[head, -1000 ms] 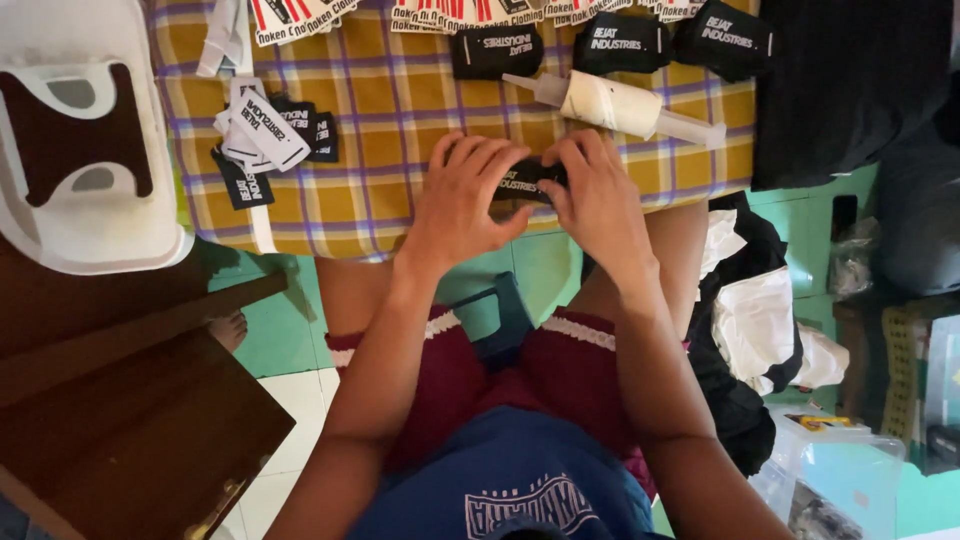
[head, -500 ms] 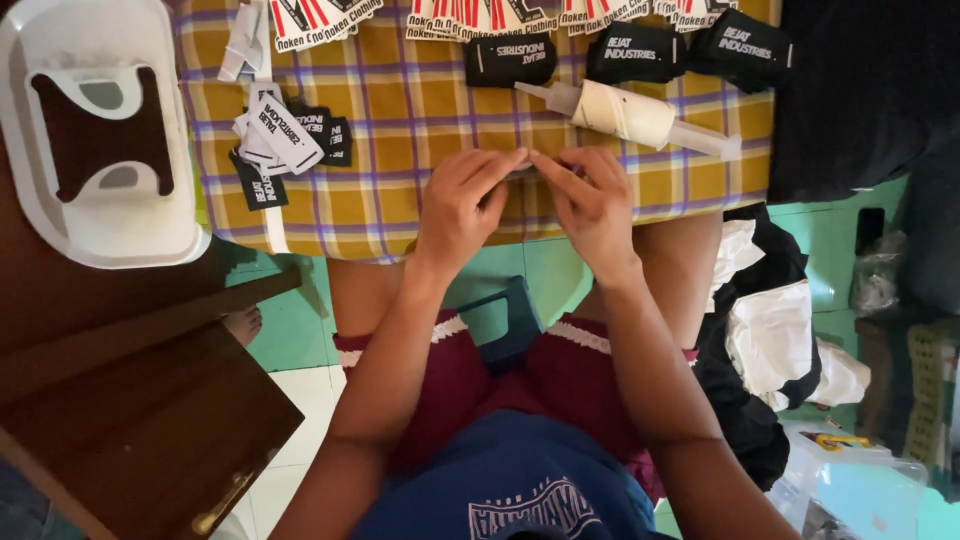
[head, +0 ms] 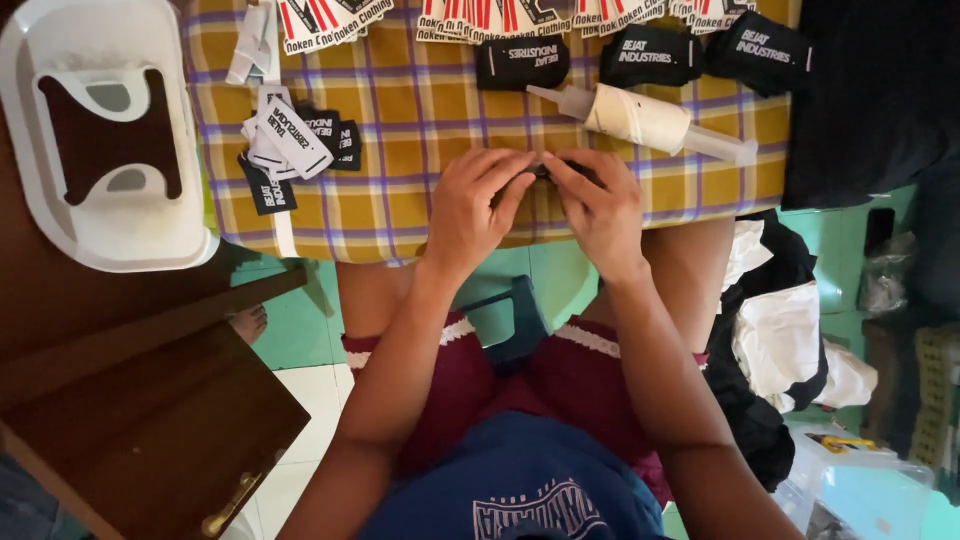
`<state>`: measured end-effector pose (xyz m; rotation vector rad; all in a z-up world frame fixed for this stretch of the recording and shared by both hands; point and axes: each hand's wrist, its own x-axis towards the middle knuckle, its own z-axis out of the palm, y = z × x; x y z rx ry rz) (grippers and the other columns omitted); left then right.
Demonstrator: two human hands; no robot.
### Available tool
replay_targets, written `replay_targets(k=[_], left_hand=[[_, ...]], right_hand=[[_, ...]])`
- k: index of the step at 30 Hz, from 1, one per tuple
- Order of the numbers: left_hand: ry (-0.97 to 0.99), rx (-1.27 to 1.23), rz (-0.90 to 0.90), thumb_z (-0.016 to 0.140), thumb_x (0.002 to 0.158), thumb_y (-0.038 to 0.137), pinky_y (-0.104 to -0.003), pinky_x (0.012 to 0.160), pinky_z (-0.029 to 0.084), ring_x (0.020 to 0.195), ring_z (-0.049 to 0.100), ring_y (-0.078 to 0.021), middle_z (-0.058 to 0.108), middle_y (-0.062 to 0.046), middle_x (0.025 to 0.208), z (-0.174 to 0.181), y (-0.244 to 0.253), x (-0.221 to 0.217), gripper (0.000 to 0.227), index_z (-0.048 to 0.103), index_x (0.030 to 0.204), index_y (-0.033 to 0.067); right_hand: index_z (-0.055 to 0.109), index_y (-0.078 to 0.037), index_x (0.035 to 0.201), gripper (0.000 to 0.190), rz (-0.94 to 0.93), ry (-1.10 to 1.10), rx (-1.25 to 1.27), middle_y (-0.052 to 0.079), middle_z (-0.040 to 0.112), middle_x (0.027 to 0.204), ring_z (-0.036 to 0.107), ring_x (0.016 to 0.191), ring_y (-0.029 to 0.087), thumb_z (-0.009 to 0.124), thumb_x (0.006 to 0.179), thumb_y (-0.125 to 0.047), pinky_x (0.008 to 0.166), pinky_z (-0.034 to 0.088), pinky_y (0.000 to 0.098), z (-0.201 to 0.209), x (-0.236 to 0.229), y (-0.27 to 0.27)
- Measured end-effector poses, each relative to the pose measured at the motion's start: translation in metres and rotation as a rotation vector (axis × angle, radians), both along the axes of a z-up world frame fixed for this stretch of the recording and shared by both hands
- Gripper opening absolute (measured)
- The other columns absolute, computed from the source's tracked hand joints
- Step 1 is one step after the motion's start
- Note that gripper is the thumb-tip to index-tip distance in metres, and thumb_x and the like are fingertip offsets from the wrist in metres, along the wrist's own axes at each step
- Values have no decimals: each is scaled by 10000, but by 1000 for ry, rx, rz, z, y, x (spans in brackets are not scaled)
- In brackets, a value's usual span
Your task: The person applies glue from a syringe to small black rectangular tags and presses them onto a plaid tablecloth. The person handles the tags one at a time, applies adhesive, and secures them to the surface.
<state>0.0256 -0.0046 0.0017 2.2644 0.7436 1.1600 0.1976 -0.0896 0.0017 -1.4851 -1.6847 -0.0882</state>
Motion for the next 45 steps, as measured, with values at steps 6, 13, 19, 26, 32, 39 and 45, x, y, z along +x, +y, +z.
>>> replay_targets(k=[6, 13, 19, 26, 32, 39, 45], left_hand=[[-45, -92, -17, 676, 1022, 114, -372, 800, 570, 987, 728, -265, 748, -18, 1052, -2, 0, -3, 196, 757, 1194, 162], [-41, -134, -34, 834, 916, 149, -430, 831, 575, 1039, 720, -298, 747, -54, 1094, -4, -1, -5, 337, 736, 1238, 157], [-106, -315, -45, 718, 906, -71, -434, 866, 592, 989, 727, -310, 750, -59, 1017, 1, -1, -7, 317, 766, 1139, 139], [-704, -861, -253, 835, 879, 61, -295, 894, 557, 968, 673, -114, 707, -23, 1023, 5, -4, -4, 270, 665, 1083, 107], [-1068, -1328, -591, 880, 872, 241, -305, 810, 603, 1027, 698, -166, 709, -89, 1132, 26, -13, 2, 381, 617, 1101, 89], [-998, -1230, -540, 914, 785, 71, -265, 785, 567, 891, 712, -146, 696, -55, 940, -11, 2, 1, 380, 630, 1036, 38], [-883, -1274, -683, 938, 682, -21, -308, 736, 561, 790, 691, -231, 643, -140, 869, -20, -1, -8, 478, 565, 981, -9]], right_hand=[[806, -89, 1213, 223, -25, -21, -2, 108, 733, 1104, 727, 966, 327, 734, 1008, -40, 808, 584, 423, -9, 2, 0], [814, -60, 1151, 203, -38, 69, -31, 113, 744, 1078, 736, 948, 331, 682, 1015, 11, 800, 597, 416, -3, -3, -2], [819, -60, 1142, 193, -73, 160, -50, 96, 750, 1038, 746, 884, 292, 728, 996, 30, 741, 611, 377, 9, -5, -4], [747, -20, 1170, 288, 22, 840, -184, 98, 752, 1004, 747, 870, 168, 809, 902, 63, 675, 605, 267, -1, -25, -12], [614, -14, 1043, 218, 105, 1372, -68, 58, 684, 888, 721, 658, 120, 749, 909, 93, 521, 578, 209, -43, -58, -14], [535, -45, 962, 239, 108, 1475, -137, 56, 685, 873, 749, 685, 131, 712, 933, 112, 553, 585, 199, -41, -58, -11], [572, -14, 972, 179, 148, 1713, -225, 112, 688, 890, 762, 722, 243, 669, 938, 134, 624, 662, 319, -52, -46, -15]])
